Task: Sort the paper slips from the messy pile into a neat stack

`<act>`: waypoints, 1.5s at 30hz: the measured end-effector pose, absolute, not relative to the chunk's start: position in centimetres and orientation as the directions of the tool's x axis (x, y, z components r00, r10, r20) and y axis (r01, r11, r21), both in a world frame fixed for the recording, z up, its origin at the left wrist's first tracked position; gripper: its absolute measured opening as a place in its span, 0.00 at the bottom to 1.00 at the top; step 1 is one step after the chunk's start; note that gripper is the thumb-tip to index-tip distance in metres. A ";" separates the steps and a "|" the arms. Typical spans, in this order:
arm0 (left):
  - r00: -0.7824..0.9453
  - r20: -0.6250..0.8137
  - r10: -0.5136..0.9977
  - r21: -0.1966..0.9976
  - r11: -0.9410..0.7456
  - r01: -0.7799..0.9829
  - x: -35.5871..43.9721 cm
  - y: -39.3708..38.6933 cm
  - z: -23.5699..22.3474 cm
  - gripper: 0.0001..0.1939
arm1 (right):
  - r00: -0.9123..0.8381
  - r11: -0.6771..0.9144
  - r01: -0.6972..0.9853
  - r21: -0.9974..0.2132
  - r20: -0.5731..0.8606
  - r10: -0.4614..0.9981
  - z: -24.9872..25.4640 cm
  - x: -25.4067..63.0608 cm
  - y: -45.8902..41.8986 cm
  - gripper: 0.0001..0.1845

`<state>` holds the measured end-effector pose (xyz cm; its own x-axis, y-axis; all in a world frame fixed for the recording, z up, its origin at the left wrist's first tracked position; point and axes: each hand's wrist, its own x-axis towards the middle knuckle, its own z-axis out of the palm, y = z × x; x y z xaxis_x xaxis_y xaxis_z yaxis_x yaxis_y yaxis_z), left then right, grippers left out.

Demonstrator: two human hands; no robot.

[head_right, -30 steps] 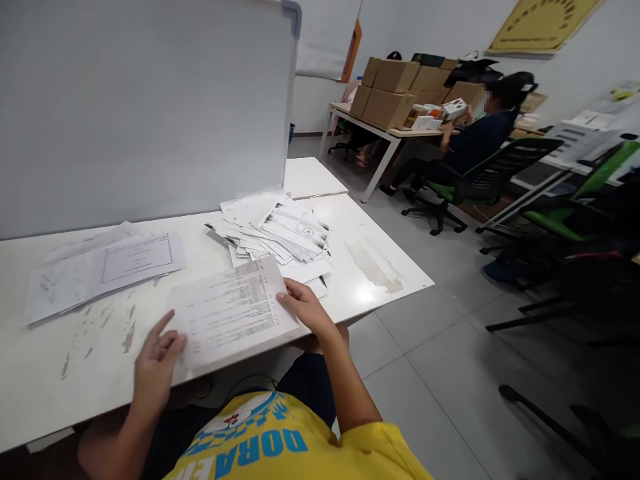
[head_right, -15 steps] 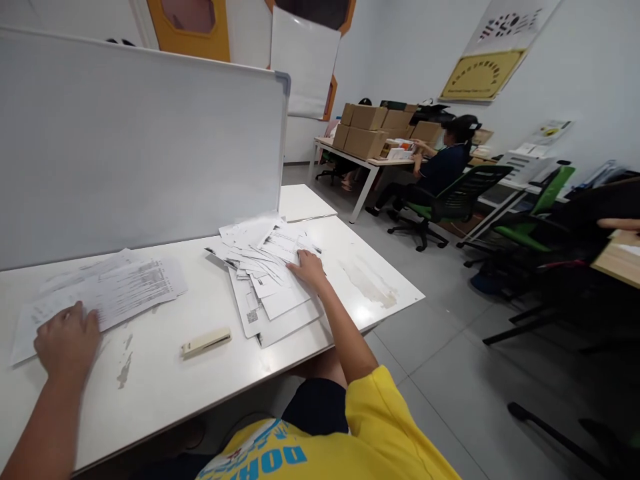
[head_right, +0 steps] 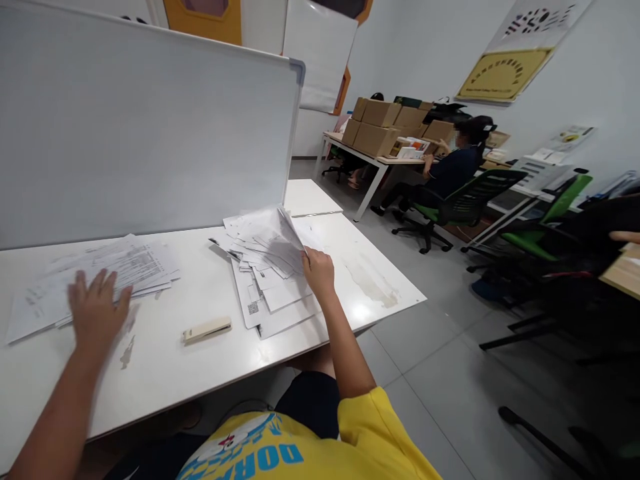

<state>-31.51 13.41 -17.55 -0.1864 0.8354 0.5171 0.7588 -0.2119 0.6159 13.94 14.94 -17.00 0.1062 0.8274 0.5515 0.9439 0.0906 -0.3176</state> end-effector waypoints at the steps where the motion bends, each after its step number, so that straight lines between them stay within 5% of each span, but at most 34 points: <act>1: -0.197 0.494 0.847 0.686 -0.241 0.687 -29.9 13.3 -17.5 0.33 | 0.060 0.163 0.936 -0.311 0.600 0.798 -17.0 13.4 14.2 0.20; 4: -0.112 0.325 0.939 0.886 -0.260 0.385 -23.8 12.5 -17.1 0.41 | -0.125 0.377 0.896 -0.236 0.680 0.722 -17.1 11.1 11.7 0.19; 6: 0.039 0.099 0.994 0.995 -0.098 -0.027 -19.9 11.6 -16.6 0.45 | -0.268 0.487 0.858 -0.160 0.670 0.692 -17.3 9.2 9.9 0.21; 10: 0.155 -0.147 0.977 0.907 0.195 -0.372 -16.4 10.4 -16.6 0.44 | -0.424 0.566 0.818 -0.103 0.558 0.713 -18.2 6.5 7.0 0.31; 19: -0.025 -0.234 0.972 0.939 0.219 -0.267 -17.7 11.1 -19.0 0.27 | -0.381 0.485 0.857 -0.173 0.420 0.824 -20.5 6.0 5.7 0.32; 26: -0.035 -0.312 0.949 0.905 0.286 -0.315 -18.4 11.2 -19.4 0.28 | -0.325 0.456 0.848 -0.270 0.415 0.850 -21.9 6.0 5.4 0.29; 34: -0.117 -0.257 0.959 0.897 0.192 -0.399 -18.7 11.1 -18.3 0.28 | -0.264 0.493 0.821 -0.286 0.577 0.773 -22.1 7.1 4.5 0.33; 45: -0.192 -0.128 0.973 0.981 0.097 -0.165 -20.2 12.9 -18.3 0.31 | -0.320 0.489 0.838 -0.244 0.506 0.801 -22.1 5.3 5.2 0.32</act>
